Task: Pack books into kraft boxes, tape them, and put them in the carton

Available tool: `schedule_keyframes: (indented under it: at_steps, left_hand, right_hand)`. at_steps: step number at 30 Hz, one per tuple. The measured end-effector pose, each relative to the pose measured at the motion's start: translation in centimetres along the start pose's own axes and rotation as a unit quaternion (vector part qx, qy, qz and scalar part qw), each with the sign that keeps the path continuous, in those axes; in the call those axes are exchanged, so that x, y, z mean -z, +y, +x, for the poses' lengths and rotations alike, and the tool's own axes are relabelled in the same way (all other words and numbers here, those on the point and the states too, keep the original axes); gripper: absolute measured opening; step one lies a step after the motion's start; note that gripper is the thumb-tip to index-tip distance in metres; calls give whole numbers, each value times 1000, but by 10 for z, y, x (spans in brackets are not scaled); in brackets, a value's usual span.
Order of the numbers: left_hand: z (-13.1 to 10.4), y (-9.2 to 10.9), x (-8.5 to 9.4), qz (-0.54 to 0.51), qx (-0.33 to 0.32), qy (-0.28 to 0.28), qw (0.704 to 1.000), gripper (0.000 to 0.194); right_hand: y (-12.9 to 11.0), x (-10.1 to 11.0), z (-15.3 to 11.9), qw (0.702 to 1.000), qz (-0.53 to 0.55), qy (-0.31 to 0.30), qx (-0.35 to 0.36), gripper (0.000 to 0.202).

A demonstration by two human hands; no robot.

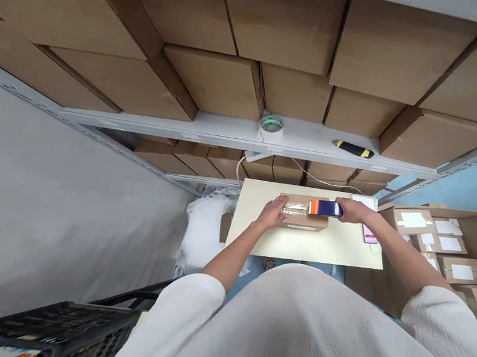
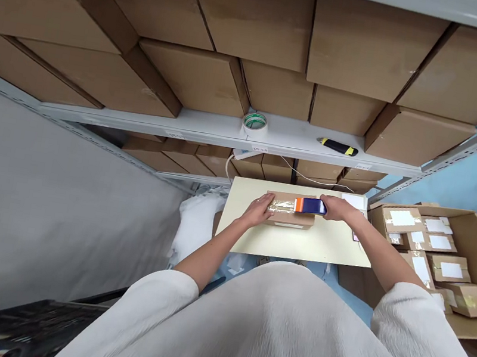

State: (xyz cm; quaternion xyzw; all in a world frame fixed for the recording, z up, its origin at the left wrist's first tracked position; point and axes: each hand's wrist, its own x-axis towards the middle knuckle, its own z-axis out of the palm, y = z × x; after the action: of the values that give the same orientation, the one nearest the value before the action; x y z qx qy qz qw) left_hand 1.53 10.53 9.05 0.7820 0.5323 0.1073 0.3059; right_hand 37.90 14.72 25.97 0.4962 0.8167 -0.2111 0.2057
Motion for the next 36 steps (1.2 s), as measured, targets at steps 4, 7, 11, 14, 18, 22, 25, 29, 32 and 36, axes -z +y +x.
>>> schedule_keyframes:
  at_steps: [4, 7, 11, 14, 18, 22, 25, 29, 32, 36]
  left_hand:
    - [0, -1, 1, 2, 7, -5, 1000, 85]
    - [0, 0, 4, 5, 6, -12, 1000, 85]
    - [1, 5, 9, 10, 13, -21, 1000, 85]
    - [1, 9, 11, 10, 23, -28, 999, 84]
    - [0, 14, 13, 8, 31, -26, 999, 84]
    - [0, 18, 14, 7, 39, -29, 999, 84]
    - [1, 19, 14, 2, 44, -28, 999, 86]
    - [2, 18, 13, -2, 53, -33, 998, 83]
    - [2, 17, 12, -1, 58, -38, 998, 79]
    - [1, 16, 11, 3, 52, -35, 998, 76]
  right_hand:
    - [58, -19, -21, 1000, -2, 2, -14, 39]
    - [101, -34, -40, 999, 13, 9, -30, 37]
    - [139, -50, -53, 998, 31, 11, -52, 36]
    - [147, -59, -51, 997, 40, 19, -60, 37]
    - [144, -67, -41, 996, 58, 10, -68, 42]
    - [132, -73, -30, 996, 49, -1, -76, 45]
    - [119, -77, -19, 997, 17, -17, -80, 50]
    - [96, -80, -5, 995, -17, -37, -91, 56]
    - [79, -81, 5, 994, -15, -33, -101, 58]
    - [59, -79, 18, 994, -24, -21, -102, 59]
